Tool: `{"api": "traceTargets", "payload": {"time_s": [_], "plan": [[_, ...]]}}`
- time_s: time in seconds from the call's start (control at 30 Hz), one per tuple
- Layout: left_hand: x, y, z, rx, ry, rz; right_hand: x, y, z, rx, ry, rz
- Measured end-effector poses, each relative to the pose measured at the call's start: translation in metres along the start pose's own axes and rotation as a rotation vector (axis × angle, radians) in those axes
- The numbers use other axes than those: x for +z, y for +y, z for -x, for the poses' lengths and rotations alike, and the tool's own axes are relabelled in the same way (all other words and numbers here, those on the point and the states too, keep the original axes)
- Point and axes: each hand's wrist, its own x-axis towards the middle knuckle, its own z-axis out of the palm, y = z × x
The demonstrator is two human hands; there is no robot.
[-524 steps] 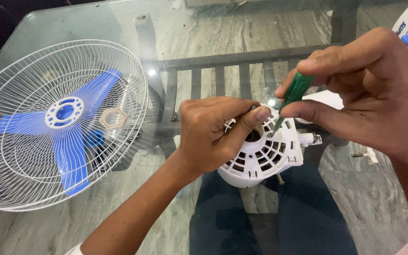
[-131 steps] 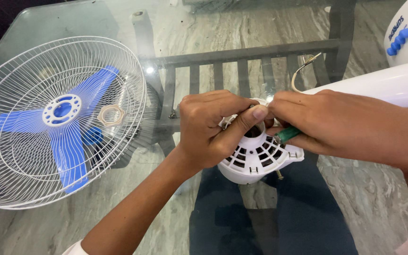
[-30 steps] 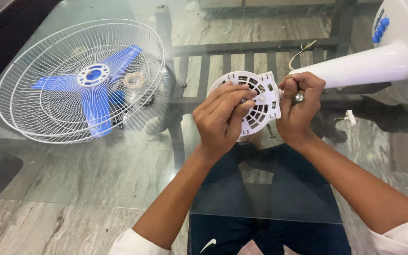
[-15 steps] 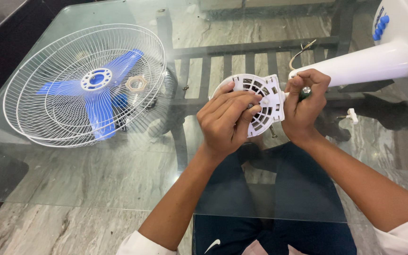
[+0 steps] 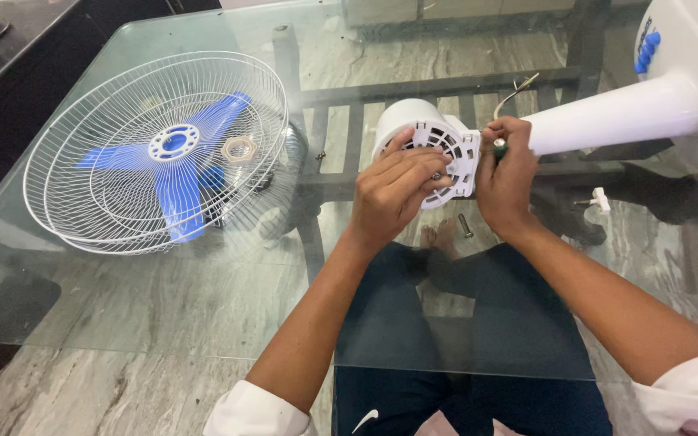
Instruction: The person disassembles a white fan motor housing using a green screwdriver, removes the internal rotor and stator assembly, and manipulates the internal components on a glass table.
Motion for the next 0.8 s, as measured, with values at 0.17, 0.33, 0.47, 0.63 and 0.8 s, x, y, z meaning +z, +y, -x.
{"api": "traceTargets", "payload": {"time_s": [0.17, 0.33, 0.47, 0.63, 0.8], "plan": [[0.009, -0.014, 0.011, 0.045, -0.172, -0.012, 0.004, 0.006, -0.008, 0.158, 0.004, 0.006], [0.007, -0.024, 0.021, 0.114, -0.286, -0.096, 0.002, 0.003, -0.010, 0.309, -0.040, -0.134], [0.005, -0.024, 0.020, 0.127, -0.313, -0.109, -0.001, -0.005, -0.011, 0.224, -0.026, -0.102], [-0.006, -0.005, 0.021, 0.038, -0.334, -0.069, -0.012, -0.016, -0.004, 0.146, -0.068, -0.058], [-0.004, 0.014, 0.020, -0.002, -0.238, -0.218, -0.018, -0.016, -0.007, 0.065, -0.065, 0.008]]}}
